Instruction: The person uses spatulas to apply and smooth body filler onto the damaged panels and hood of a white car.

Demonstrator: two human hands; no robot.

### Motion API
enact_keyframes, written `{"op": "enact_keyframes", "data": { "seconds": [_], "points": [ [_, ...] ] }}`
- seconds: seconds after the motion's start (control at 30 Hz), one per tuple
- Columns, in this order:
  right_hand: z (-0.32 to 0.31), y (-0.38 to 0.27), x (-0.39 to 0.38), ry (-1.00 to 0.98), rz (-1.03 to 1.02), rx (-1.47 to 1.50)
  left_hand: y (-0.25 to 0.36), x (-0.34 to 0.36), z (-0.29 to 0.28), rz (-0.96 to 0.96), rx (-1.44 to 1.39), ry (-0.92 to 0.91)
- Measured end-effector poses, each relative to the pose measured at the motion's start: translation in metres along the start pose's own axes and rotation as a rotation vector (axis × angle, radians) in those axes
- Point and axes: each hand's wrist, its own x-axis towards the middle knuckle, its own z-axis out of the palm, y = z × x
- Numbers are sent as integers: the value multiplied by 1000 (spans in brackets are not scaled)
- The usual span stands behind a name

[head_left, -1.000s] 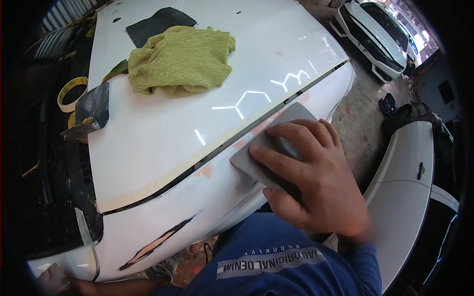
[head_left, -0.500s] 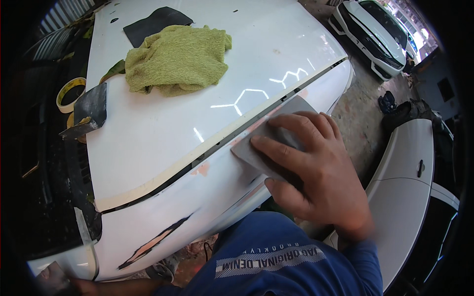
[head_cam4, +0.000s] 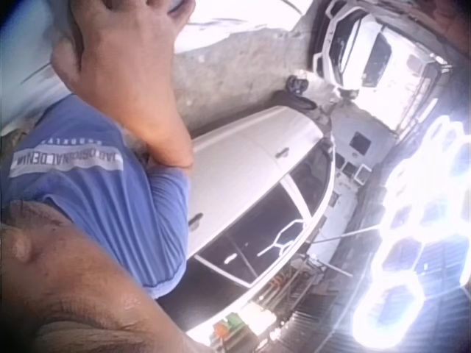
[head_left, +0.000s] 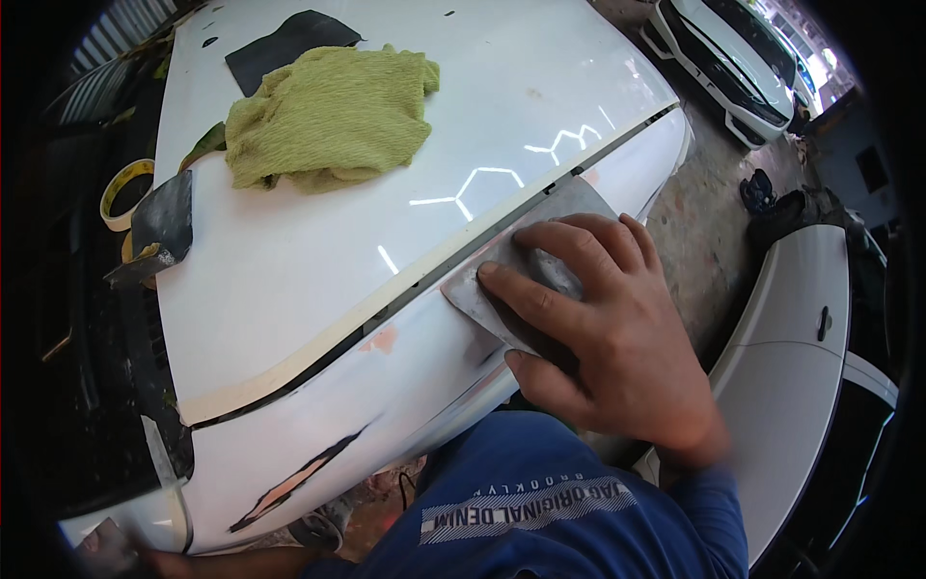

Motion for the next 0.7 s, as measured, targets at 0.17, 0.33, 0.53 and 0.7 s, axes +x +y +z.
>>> {"op": "enact_keyframes", "data": {
  "seconds": [0.17,0.33,0.53,0.7],
  "points": [
    [-10,-2,-4,-81,-5,-35,0,-4,7,17,16,2],
    [-9,4,-4,5,-13,32,1,-8,14,40,31,-1],
    [-7,3,-7,-42,-2,29,4,-13,22,68,51,-6],
    [-9,7,-9,-25,5,48,5,-19,32,104,71,-16]
  ]
}}
